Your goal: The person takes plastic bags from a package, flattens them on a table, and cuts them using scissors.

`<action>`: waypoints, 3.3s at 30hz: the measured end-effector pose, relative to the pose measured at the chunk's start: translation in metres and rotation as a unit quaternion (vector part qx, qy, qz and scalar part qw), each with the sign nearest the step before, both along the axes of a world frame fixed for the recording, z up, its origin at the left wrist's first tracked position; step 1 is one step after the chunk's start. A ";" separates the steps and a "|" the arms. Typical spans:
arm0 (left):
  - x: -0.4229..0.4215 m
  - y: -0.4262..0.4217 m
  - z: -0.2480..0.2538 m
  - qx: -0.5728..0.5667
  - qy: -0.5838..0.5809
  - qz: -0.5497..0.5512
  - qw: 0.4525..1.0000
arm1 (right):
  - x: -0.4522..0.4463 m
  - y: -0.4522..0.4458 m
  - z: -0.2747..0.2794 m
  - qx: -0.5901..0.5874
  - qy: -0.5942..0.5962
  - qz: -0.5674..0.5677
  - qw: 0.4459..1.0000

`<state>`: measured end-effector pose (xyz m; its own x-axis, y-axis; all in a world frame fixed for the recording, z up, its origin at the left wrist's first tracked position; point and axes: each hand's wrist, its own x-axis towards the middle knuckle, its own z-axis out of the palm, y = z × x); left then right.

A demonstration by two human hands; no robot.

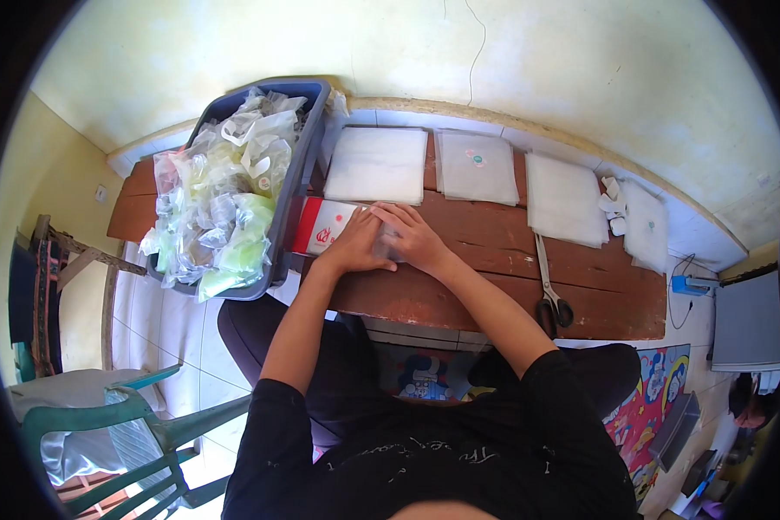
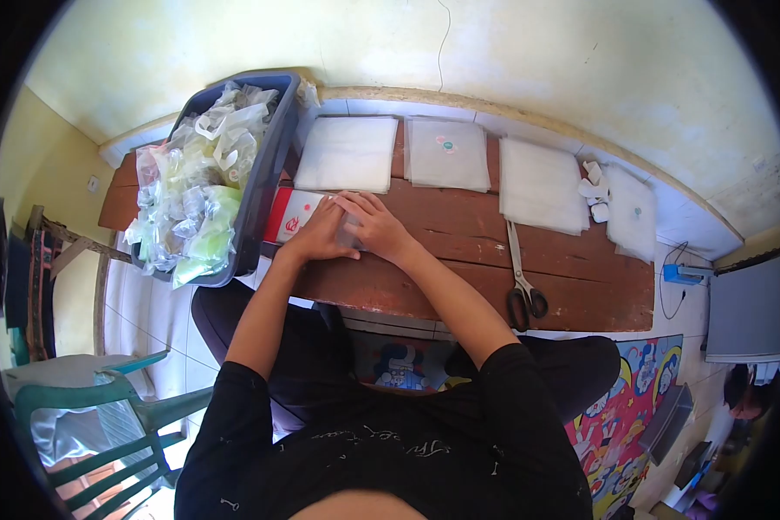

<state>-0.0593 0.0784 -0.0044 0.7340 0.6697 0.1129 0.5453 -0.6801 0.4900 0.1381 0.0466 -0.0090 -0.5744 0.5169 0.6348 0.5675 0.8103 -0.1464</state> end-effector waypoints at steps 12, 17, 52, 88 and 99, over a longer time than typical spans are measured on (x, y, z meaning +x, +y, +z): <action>0.007 -0.006 0.011 0.013 -0.003 0.016 1.000 | 0.023 -0.039 -0.005 -0.006 0.060 -0.114 0.992; 0.010 -0.007 0.015 0.012 0.007 0.021 1.000 | 0.039 -0.050 -0.007 -0.039 0.088 -0.142 0.985; 0.008 -0.008 0.012 0.028 0.019 0.019 0.999 | 0.117 -0.071 -0.009 -0.319 0.515 -0.220 0.765; 0.066 -0.033 0.060 -0.308 -0.387 0.266 0.827 | 0.223 -0.095 0.104 -0.612 0.352 -0.202 0.679; 0.038 0.005 0.008 -0.207 -0.233 0.401 0.861 | 0.214 -0.110 0.072 -0.639 0.296 -0.254 0.663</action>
<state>-0.0208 0.0838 0.0039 -0.0435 0.9941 -0.0998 0.4363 0.1088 0.8932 0.3524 -0.0638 0.0635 0.0351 0.8815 -0.4710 0.2561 -0.4634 -0.8483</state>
